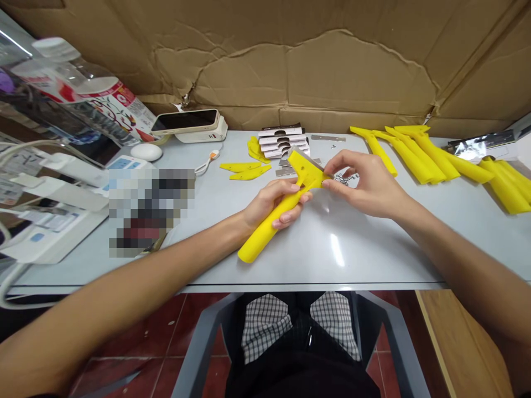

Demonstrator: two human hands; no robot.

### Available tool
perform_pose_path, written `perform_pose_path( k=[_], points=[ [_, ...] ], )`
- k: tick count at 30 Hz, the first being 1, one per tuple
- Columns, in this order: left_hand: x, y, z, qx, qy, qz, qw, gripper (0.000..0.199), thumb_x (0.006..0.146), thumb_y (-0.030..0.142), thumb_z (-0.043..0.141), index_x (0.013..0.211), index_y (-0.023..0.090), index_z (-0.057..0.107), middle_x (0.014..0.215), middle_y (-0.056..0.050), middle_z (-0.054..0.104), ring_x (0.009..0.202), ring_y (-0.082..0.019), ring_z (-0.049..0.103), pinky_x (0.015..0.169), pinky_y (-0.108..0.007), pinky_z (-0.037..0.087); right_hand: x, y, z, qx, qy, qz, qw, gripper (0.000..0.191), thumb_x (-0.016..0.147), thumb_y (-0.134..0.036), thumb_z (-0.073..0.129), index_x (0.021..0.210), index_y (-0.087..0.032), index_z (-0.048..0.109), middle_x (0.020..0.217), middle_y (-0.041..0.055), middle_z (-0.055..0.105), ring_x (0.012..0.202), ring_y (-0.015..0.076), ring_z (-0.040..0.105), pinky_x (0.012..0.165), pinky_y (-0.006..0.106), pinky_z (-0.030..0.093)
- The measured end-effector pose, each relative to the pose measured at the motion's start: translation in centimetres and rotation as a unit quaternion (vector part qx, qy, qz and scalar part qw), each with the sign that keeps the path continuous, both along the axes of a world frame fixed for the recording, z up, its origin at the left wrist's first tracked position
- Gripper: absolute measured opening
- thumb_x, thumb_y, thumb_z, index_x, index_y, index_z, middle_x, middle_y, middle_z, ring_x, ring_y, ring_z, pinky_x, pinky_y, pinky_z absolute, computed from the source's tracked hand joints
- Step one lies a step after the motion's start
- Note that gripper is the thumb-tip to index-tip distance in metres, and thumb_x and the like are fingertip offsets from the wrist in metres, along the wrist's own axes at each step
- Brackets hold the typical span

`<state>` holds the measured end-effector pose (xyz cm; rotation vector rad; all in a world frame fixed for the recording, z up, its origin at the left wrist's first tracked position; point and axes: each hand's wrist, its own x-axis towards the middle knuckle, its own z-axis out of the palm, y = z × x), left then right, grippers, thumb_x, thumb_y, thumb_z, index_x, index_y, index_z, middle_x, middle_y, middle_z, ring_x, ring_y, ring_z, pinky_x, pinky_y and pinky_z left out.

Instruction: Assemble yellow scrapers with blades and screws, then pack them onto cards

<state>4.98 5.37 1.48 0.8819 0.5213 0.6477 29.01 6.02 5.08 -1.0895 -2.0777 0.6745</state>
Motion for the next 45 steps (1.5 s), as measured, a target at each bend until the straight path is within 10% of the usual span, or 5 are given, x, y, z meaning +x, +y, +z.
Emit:
perform_pose_path(
  k=[9,45],
  points=[
    [0.0,0.2,0.2,0.002,-0.003,-0.002,1.000,0.018,0.084,0.029,0.070,0.092,0.016,0.060,0.067,0.000,0.064,0.035,-0.008,0.045,0.033,-0.019,0.036,0.1,0.2,0.0,-0.230,0.147,-0.003,0.962,0.045,0.074,-0.023,0.095,0.103,-0.027,0.061,0.095,0.0014,0.073,0.079,0.0195,0.071,0.072,0.039,0.059],
    [1.6,-1.5,1.5,-0.015,0.089,0.090,0.992,0.034,0.100,0.017,0.064,0.068,0.016,0.055,0.059,0.003,0.050,0.037,-0.003,0.037,0.032,-0.014,0.030,-1.9,-0.3,-1.2,-0.305,0.241,-0.040,0.921,0.044,0.069,-0.027,0.096,0.100,-0.025,0.064,0.090,0.0005,0.070,0.073,0.0163,0.066,0.065,0.034,0.053]
  ],
)
